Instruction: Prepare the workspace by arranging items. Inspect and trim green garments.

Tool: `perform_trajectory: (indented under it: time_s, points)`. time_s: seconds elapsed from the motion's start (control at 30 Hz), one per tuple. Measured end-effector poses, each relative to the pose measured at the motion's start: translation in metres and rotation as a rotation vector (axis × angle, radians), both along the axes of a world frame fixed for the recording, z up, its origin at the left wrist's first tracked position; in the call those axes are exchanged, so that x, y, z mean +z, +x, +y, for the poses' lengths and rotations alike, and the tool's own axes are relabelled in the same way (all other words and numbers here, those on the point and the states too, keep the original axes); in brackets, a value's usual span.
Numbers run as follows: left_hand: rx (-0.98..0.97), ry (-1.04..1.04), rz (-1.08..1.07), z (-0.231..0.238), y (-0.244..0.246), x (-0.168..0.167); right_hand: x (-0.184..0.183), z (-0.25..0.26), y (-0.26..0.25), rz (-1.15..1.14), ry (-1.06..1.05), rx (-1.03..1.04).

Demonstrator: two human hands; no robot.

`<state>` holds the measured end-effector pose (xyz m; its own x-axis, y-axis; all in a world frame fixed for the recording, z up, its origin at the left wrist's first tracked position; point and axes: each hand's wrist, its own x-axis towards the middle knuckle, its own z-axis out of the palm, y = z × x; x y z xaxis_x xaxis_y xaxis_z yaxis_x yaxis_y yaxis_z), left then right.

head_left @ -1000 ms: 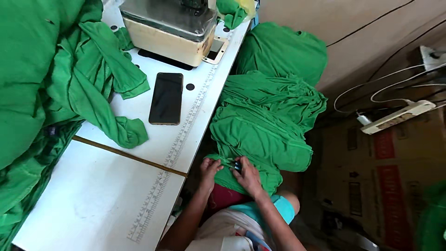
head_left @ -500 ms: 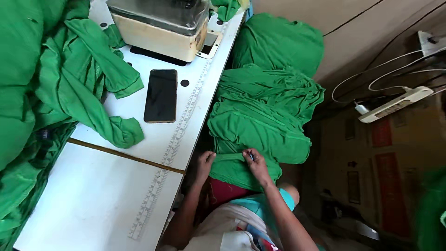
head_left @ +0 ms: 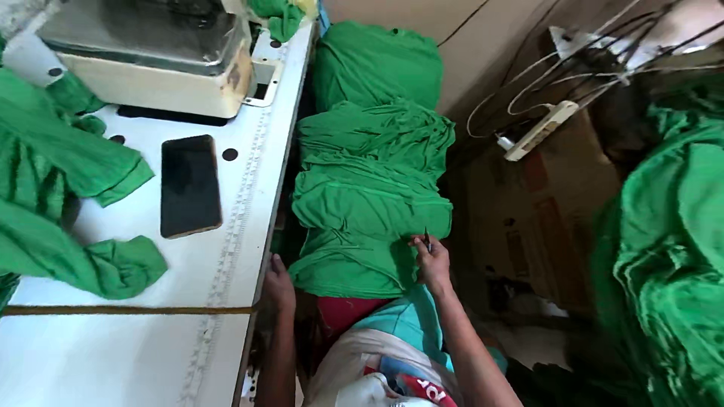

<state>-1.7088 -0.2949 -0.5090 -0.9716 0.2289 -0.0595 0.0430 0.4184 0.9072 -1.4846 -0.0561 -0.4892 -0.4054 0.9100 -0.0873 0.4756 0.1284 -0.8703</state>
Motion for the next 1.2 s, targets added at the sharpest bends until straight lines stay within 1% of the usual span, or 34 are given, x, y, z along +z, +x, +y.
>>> perform_trajectory:
  time_s: [0.07, 0.1, 0.17, 0.2, 0.23, 0.27, 0.3, 0.33, 0.37, 0.43, 0.5, 0.53, 0.6, 0.67, 0.73, 0.77, 0.8, 0.83, 0.87, 0.9, 0.97, 1.0, 1.03, 1.07, 1.1, 1.13, 1.2]
  points:
    - [-0.21, 0.027, 0.063, 0.02, 0.01, 0.001, 0.005, -0.003, 0.018, -0.084, -0.043, -0.005]
    - [-0.366, 0.022, 0.093, 0.033, 0.016, 0.004, 0.008, -0.009, 0.023, -0.115, -0.074, 0.019]
    - [-0.76, -0.068, 0.109, 0.063, 0.034, 0.015, 0.013, -0.026, 0.027, -0.17, -0.114, 0.076]
    - [-0.962, -0.153, 0.143, 0.078, 0.044, 0.018, 0.012, -0.034, 0.028, -0.172, -0.103, 0.089]
    - [-1.125, -0.226, 0.192, 0.091, 0.055, 0.017, 0.007, -0.042, 0.029, -0.149, -0.064, 0.093]
    - [-1.225, -0.259, 0.245, 0.101, 0.065, 0.014, -0.002, -0.047, 0.03, -0.116, -0.017, 0.093]
    - [-1.267, -0.255, 0.296, 0.109, 0.071, 0.013, -0.008, -0.05, 0.032, -0.098, 0.019, 0.113]
    - [-1.258, -0.217, 0.351, 0.115, 0.075, 0.014, -0.009, -0.051, 0.033, -0.117, 0.052, 0.16]
    - [-1.206, -0.146, 0.398, 0.119, 0.077, 0.018, -0.007, -0.051, 0.033, -0.189, 0.077, 0.208]
    - [-1.046, 0.028, 0.513, 0.121, 0.076, 0.025, 0.0, -0.049, 0.03, -0.408, 0.118, 0.25]
    - [-0.88, 0.16, 0.55, 0.118, 0.07, 0.028, 0.006, -0.044, 0.027, -0.619, 0.08, 0.19]
    - [-0.795, 0.176, 0.527, 0.113, 0.064, 0.029, 0.009, -0.039, 0.028, -0.696, 0.045, 0.128]
    - [-0.624, 0.095, 0.421, 0.098, 0.047, 0.029, 0.007, -0.028, 0.035, -0.735, 0.042, 0.016]
    - [-0.496, -0.059, 0.315, 0.083, 0.029, 0.014, 0.006, -0.021, 0.045, -0.62, 0.124, -0.01]
    - [-0.469, -0.281, 0.192, 0.071, 0.025, 0.0, 0.004, -0.021, 0.052, -0.498, 0.236, 0.092]
    - [-0.45, -0.375, 0.194, 0.068, 0.03, -0.003, 0.003, -0.022, 0.053, -0.48, 0.252, 0.155]
    - [-0.429, -0.428, 0.237, 0.067, 0.037, -0.001, 0.003, -0.024, 0.054, -0.502, 0.227, 0.196]
    - [-0.427, -0.441, 0.311, 0.069, 0.046, 0.003, 0.004, -0.026, 0.054, -0.523, 0.2, 0.207]
    - [-0.466, -0.406, 0.382, 0.073, 0.055, 0.008, 0.005, -0.028, 0.053, -0.536, 0.176, 0.198]
    - [-0.553, -0.339, 0.429, 0.078, 0.065, 0.013, 0.007, -0.03, 0.053, -0.531, 0.165, 0.185]
    - [-0.833, -0.235, 0.427, 0.092, 0.086, 0.026, 0.016, -0.035, 0.052, -0.434, 0.192, 0.172]
    - [-0.976, -0.226, 0.409, 0.103, 0.096, 0.033, 0.022, -0.037, 0.049, -0.352, 0.221, 0.163]
    - [-1.077, -0.235, 0.393, 0.114, 0.105, 0.037, 0.027, -0.039, 0.045, -0.255, 0.242, 0.148]
    - [-1.123, -0.251, 0.375, 0.124, 0.112, 0.039, 0.031, -0.039, 0.042, -0.186, 0.246, 0.131]
    - [-1.121, -0.254, 0.366, 0.133, 0.116, 0.039, 0.033, -0.039, 0.038, -0.154, 0.244, 0.114]
    - [-1.086, -0.23, 0.355, 0.14, 0.117, 0.042, 0.036, -0.038, 0.035, -0.168, 0.225, 0.097]
    - [-0.987, -0.157, 0.323, 0.148, 0.11, 0.048, 0.036, -0.038, 0.03, -0.31, 0.151, 0.1]
